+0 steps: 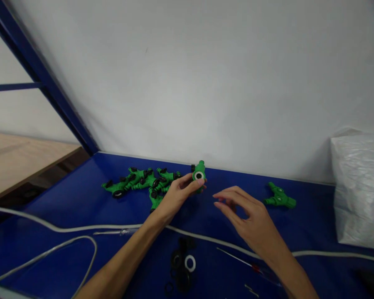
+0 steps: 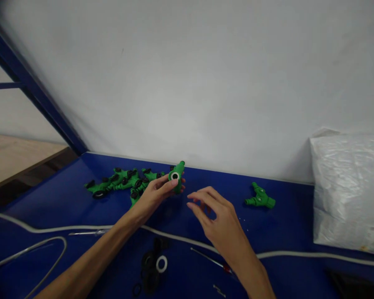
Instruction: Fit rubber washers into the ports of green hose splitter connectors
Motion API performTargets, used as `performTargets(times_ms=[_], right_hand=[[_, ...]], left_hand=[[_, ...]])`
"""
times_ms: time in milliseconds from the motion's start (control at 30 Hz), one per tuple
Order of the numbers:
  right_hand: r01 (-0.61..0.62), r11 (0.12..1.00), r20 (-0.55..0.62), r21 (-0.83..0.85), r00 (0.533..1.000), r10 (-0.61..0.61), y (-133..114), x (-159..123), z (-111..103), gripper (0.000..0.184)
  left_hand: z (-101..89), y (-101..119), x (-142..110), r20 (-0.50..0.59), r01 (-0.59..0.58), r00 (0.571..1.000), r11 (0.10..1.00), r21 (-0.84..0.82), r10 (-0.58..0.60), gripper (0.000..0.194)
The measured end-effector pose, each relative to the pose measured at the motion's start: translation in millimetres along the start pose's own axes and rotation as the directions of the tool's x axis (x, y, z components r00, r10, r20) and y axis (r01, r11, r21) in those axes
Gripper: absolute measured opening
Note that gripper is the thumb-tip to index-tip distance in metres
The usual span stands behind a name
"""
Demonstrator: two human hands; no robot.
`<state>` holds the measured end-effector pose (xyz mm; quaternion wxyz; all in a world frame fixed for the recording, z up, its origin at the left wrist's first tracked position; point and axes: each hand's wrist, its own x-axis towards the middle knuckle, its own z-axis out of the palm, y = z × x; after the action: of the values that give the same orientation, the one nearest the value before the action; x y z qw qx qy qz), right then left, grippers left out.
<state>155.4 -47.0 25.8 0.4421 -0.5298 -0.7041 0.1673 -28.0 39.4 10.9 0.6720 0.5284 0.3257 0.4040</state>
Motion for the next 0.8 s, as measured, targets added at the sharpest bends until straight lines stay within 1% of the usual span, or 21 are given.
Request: performTargets(times_ms=[33, 67, 100, 167, 200, 267, 300, 333, 367, 433, 500, 600, 733, 800], right_hand=[[-0.004, 0.999, 0.088, 0.033, 0.996, 0.001, -6, -2, 2, 0.012], [-0.02, 0.998, 0.186, 0.059, 0.982, 0.008, -12, -5, 4, 0.012], [-0.041, 0.997, 0.285, 0.073, 0.958, 0.019, -19, -8, 8, 0.011], [-0.08, 0.995, 0.464, 0.064, 0.885, 0.041, -32, -15, 15, 0.007], [-0.091, 0.994, 0.537, 0.052, 0.842, 0.049, -38, -19, 18, 0.009], [-0.098, 0.995, 0.645, 0.027, 0.762, 0.057, -47, -27, 24, 0.025], [-0.09, 0.996, 0.678, 0.012, 0.733, 0.058, -49, -30, 27, 0.031], [-0.072, 0.997, 0.7, -0.003, 0.712, 0.054, -50, -33, 29, 0.037], [-0.044, 0.999, 0.711, -0.021, 0.702, 0.046, -51, -35, 31, 0.04], [0.026, 0.998, 0.725, -0.06, 0.688, 0.026, -50, -38, 34, 0.043], [0.074, 0.994, 0.745, -0.086, 0.667, 0.015, -49, -38, 35, 0.044], [0.099, 0.992, 0.773, -0.084, 0.635, 0.002, -49, -37, 37, 0.035], [0.092, 0.994, 0.775, -0.059, 0.632, -0.013, -49, -37, 37, 0.016], [0.074, 0.996, 0.768, -0.053, 0.641, -0.007, -50, -37, 35, 0.012]], left_hand=[[-1.1, -3, 1, -0.011, -0.005, 1.0, 0.999, -0.031, 0.005, 0.042], [-1.9, -5, 2, -0.028, -0.009, 1.0, 0.999, -0.052, 0.007, 0.042], [-2.3, -7, 2, -0.049, -0.012, 0.999, 0.998, -0.059, 0.009, 0.042], [-2.1, -9, 3, -0.09, -0.015, 0.996, 1.0, -0.016, 0.014, 0.044], [-1.7, -10, 3, -0.106, -0.017, 0.994, 0.999, 0.029, 0.02, 0.044], [-0.4, -10, 3, -0.113, -0.033, 0.993, 0.992, 0.124, 0.047, 0.042], [0.4, -10, 3, -0.102, -0.044, 0.993, 0.987, 0.155, 0.061, 0.041], [1.1, -10, 3, -0.088, -0.057, 0.993, 0.984, 0.17, 0.073, 0.04], [1.8, -10, 2, -0.073, -0.066, 0.994, 0.983, 0.173, 0.08, 0.04], [2.9, -11, 2, -0.057, -0.066, 0.995, 0.985, 0.161, 0.076, 0.042], [3.8, -12, 2, -0.07, -0.049, 0.996, 0.988, 0.149, 0.06, 0.043], [4.8, -13, 2, -0.098, -0.039, 0.994, 0.994, 0.099, 0.049, 0.044], [6.0, -15, 3, -0.078, -0.022, 0.997, 1.0, 0.018, 0.024, 0.046], [6.6, -16, 3, -0.069, -0.008, 0.998, 1.0, 0.001, 0.008, 0.047]])
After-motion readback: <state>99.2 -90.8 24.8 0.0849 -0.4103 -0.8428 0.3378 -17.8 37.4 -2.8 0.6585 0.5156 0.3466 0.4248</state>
